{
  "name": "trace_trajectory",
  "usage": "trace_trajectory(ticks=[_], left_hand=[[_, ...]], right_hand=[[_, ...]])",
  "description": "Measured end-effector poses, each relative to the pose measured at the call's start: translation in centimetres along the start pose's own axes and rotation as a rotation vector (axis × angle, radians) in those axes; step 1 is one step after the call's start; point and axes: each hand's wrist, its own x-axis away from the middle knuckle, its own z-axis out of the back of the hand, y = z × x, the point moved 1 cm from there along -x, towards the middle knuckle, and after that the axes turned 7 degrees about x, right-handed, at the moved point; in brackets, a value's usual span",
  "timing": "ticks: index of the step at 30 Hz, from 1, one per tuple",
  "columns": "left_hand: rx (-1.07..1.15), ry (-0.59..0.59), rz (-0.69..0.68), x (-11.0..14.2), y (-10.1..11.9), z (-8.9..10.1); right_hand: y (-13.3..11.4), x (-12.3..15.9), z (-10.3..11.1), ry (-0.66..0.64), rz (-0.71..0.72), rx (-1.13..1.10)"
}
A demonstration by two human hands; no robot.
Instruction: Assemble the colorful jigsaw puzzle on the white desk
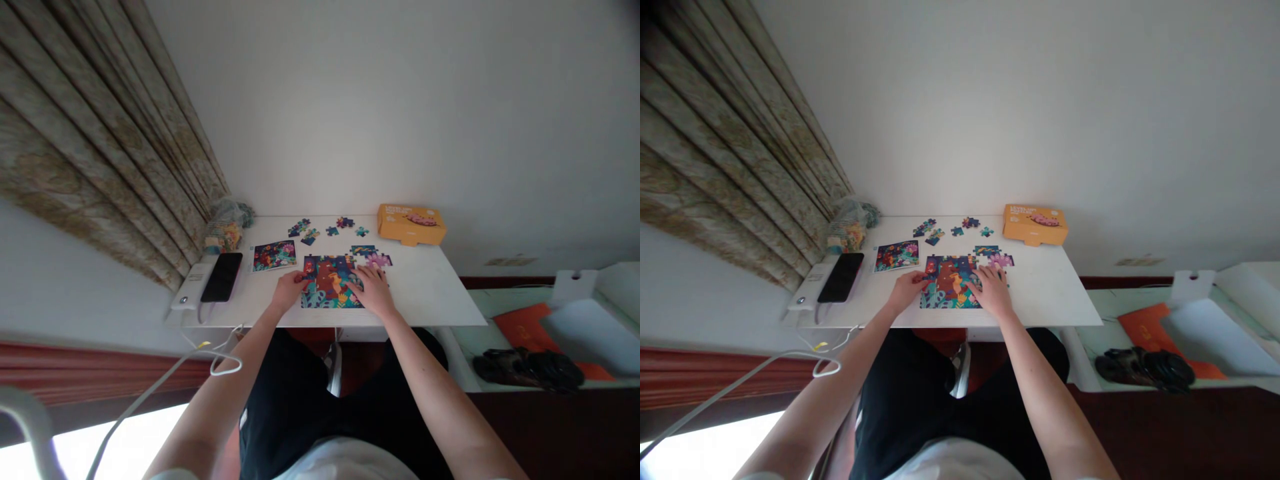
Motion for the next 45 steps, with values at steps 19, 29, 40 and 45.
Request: trace_trajectory(ticks=[19,29,40,45], left_hand=[[-0.463,0.028,-0.384,2.0,0.2,-0.5],[-0.789,-0.156,-0.577,5.9,-0.6,-1.7],[-0.803,-0.17,-0.561,5.6,-0.5,-2.0],[-0.786,-0.157,-0.565,5.6,-0.4,-2.0]], right_hand=[[-0.1,0.1,0.1,0.01,0.004,0.033],[-0.4,0.1,0.3,-0.004,0.015,0.081],[-0.1,0.1,0.0,-0.02,0.038,0.1],[-0.1,0.1,0.0,-0.034,0.035,0.107]])
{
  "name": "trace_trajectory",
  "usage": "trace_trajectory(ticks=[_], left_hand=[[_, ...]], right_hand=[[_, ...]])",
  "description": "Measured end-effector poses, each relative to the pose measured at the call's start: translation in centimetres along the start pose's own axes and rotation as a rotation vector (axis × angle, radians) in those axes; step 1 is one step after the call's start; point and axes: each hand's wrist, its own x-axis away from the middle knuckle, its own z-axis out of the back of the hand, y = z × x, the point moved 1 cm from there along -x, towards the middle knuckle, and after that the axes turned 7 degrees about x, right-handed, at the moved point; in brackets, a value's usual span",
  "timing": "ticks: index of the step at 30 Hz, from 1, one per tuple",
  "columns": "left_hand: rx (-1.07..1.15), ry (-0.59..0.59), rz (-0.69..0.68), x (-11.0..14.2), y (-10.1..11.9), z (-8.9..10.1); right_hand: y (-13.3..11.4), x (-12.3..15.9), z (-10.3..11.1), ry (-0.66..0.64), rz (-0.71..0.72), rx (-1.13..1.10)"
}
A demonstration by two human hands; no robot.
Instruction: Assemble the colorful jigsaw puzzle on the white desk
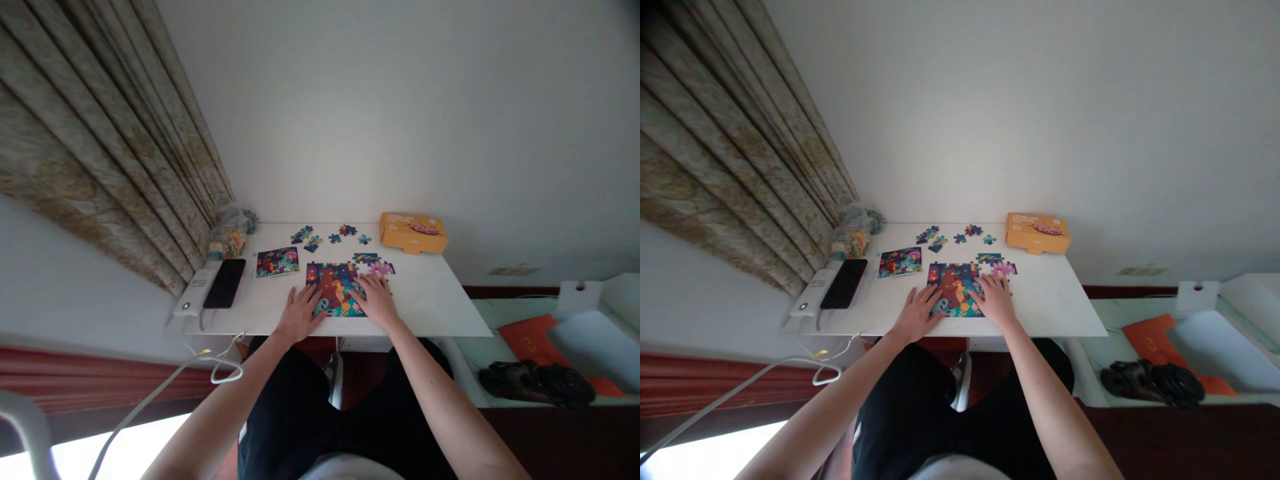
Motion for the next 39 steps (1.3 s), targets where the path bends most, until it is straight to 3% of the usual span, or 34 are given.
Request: trace_trajectory(ticks=[13,18,22,26,34,39], left_hand=[[0.008,0.043,-0.056,0.6,-0.6,-0.2],[0.0,0.043,-0.08,0.6,-0.9,-0.7],[0.005,0.033,-0.07,0.5,-1.0,-0.8],[0.007,0.037,-0.068,0.4,-0.9,-0.7],[0.03,0.038,-0.067,0.5,-0.7,-0.5],[0.034,0.051,-0.076,0.5,-0.8,-0.6]], right_hand=[[0.7,0.1,-0.3,0.006,0.069,-0.052],[3.9,-2.3,-0.3,0.043,-0.012,-0.055],[6.0,-4.5,-0.7,-0.047,-0.143,0.024],[6.3,-4.9,-1.5,-0.1,-0.17,0.062],[6.3,-4.5,-1.9,-0.034,-0.173,0.039],[6.9,-7.9,-1.3,0.041,-0.135,-0.073]])
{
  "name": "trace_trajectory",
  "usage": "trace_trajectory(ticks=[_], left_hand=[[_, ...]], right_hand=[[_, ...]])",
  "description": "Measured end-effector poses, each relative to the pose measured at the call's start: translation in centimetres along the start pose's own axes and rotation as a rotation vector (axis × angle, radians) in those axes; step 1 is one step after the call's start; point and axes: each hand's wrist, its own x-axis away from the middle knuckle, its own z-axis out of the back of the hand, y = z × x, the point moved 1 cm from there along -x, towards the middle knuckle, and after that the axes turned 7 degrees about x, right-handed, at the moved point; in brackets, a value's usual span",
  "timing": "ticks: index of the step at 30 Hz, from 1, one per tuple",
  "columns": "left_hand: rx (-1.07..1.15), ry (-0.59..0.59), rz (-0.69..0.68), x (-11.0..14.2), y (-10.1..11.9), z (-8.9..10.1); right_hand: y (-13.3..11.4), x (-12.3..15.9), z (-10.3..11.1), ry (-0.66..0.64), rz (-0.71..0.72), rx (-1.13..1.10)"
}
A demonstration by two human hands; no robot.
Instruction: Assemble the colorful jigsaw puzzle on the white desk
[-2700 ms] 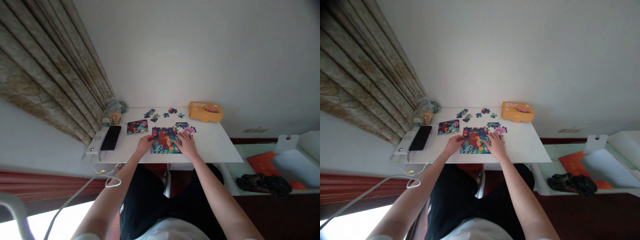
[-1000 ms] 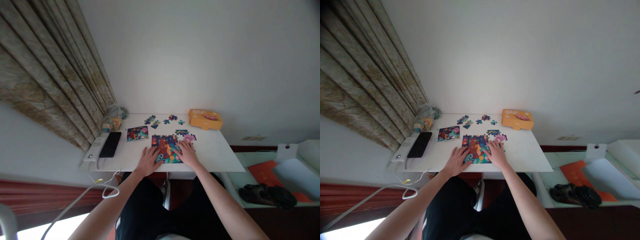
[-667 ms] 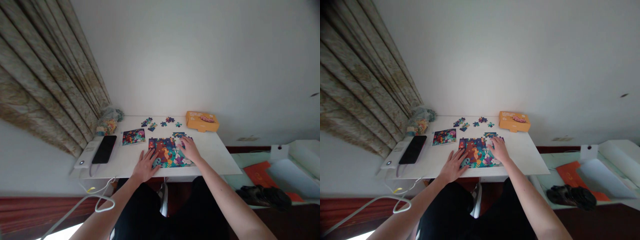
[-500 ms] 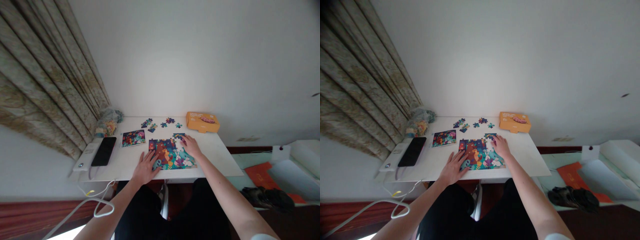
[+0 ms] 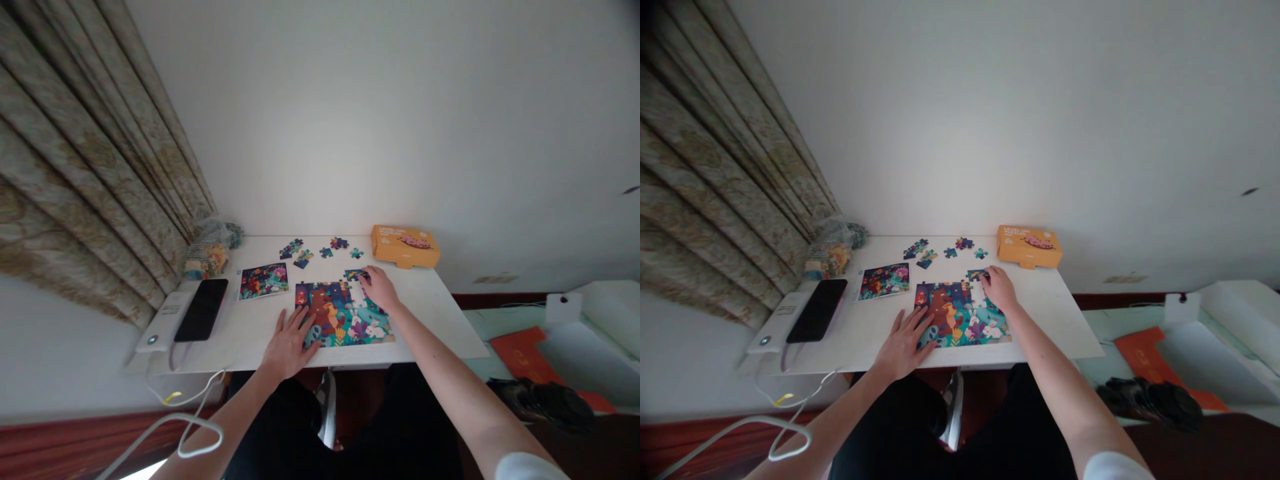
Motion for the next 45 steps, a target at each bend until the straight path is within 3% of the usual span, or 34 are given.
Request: trace_trajectory(ticks=[9,18,23,28,34,39,45], left_hand=[[0.01,-0.011,0.01,-0.1,0.0,0.2],[0.041,0.005,0.045,-0.2,0.4,0.6],[0.048,0.019,0.037,-0.1,0.0,0.4],[0.139,0.114,0.023,-0.3,-0.1,0.6],[0.517,0.321,0.111,-2.5,3.9,0.5],[0.847,0.353,0.264,-5.0,7.4,-1.5],[1.174,0.361,0.432,-6.6,8.3,-2.7]], right_hand=[[-1.4,-9.8,-1.7,-0.134,-0.249,0.001],[-0.4,-11.0,-1.5,-0.078,-0.33,-0.2],[-0.5,-7.6,0.3,0.004,-0.314,-0.405],[-2.2,-0.1,1.8,0.111,-0.467,-0.905],[-5.7,7.4,2.9,0.101,-0.528,-1.095],[-8.3,9.9,3.5,0.05,-0.496,-1.18],[-9.7,11.0,3.9,-0.03,-0.48,-1.301]])
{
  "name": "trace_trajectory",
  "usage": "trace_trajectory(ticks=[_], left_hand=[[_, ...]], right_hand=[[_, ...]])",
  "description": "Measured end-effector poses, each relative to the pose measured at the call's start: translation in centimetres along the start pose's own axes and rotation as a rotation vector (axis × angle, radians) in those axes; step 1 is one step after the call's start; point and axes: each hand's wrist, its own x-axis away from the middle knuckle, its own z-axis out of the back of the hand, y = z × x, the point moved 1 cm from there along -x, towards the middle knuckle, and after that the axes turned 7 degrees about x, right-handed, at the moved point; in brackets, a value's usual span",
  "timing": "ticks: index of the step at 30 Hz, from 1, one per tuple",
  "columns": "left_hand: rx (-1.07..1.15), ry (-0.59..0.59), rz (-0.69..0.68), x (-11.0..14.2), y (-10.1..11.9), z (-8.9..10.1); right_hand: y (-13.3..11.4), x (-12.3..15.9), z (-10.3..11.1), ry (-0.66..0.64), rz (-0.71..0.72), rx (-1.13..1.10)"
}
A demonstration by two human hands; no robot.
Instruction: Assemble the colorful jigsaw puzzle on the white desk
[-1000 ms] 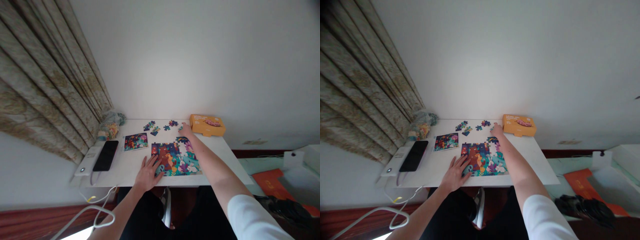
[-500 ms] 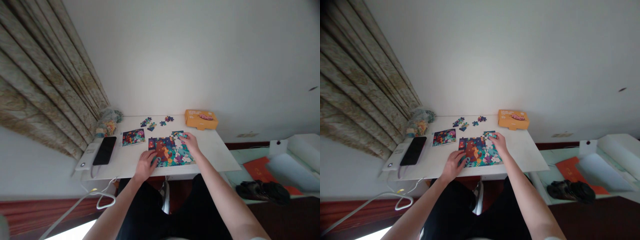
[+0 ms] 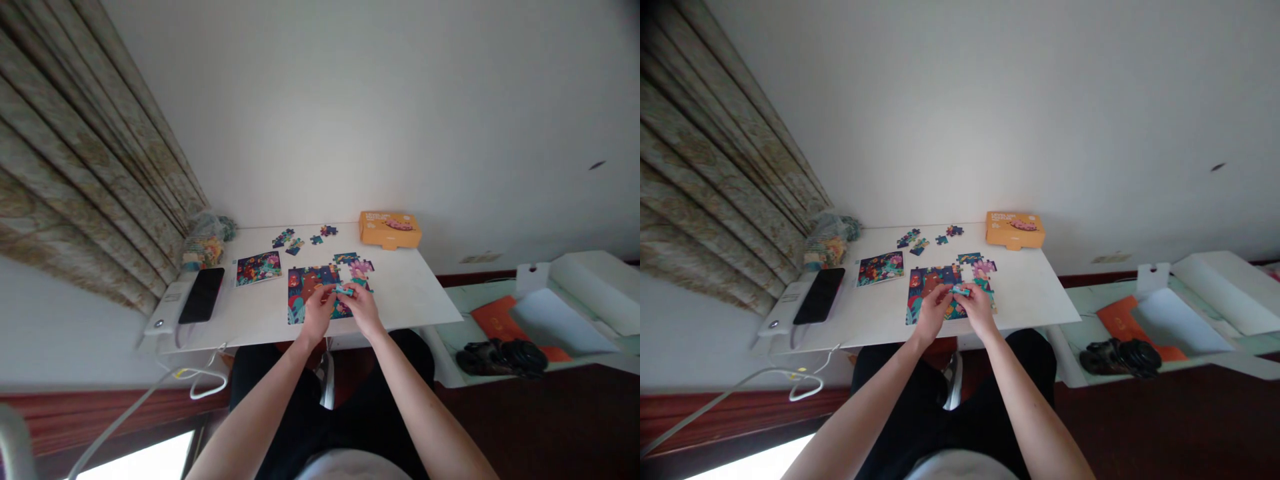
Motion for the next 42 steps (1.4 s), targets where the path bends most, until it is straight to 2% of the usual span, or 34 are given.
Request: trace_trajectory(ticks=[3,10,15,18,20,22,27,29,31,33,36,39,42], left_hand=[[0.118,0.02,0.061,-0.2,0.1,-0.2],[0.553,0.156,0.322,0.4,0.4,-0.6],[0.685,0.191,0.381,1.4,0.8,-1.1],[0.66,0.201,0.381,1.6,0.6,-1.3],[0.543,0.196,0.338,1.2,0.6,-0.9],[0.323,0.121,0.252,0.2,1.0,0.0],[-0.274,-0.32,0.013,-3.3,3.7,2.0],[-0.423,-0.444,-0.062,-4.0,4.7,2.1],[-0.512,-0.527,-0.12,-4.0,5.1,1.8],[-0.552,-0.558,-0.149,-3.6,4.9,1.2],[-0.617,-0.435,-0.189,-2.7,3.9,0.5],[-0.816,-0.322,-0.294,-1.6,2.4,-0.1],[-1.012,-0.391,-0.422,-0.6,0.9,-0.7]], right_hand=[[-0.3,0.5,-0.1,-0.01,-0.014,-0.034],[-0.8,1.4,-0.2,0.031,0.002,-0.133],[-0.8,1.5,-0.3,0.06,0.002,-0.174],[-0.7,1.4,-0.1,0.056,0.022,-0.163],[-0.8,1.3,0.3,0.058,0.042,-0.146],[-1.0,1.2,1.0,0.054,0.069,-0.1],[-1.7,0.8,2.7,-0.113,0.152,0.123],[-1.5,1.0,2.7,-0.172,0.171,0.201],[-0.9,1.3,2.7,-0.173,0.188,0.264],[-0.2,1.5,2.8,-0.139,0.205,0.318],[0.8,0.5,3.8,-0.076,0.215,0.397],[1.1,-2.4,5.4,0.034,0.222,0.443],[1.0,-6.2,6.4,0.066,0.218,0.452]])
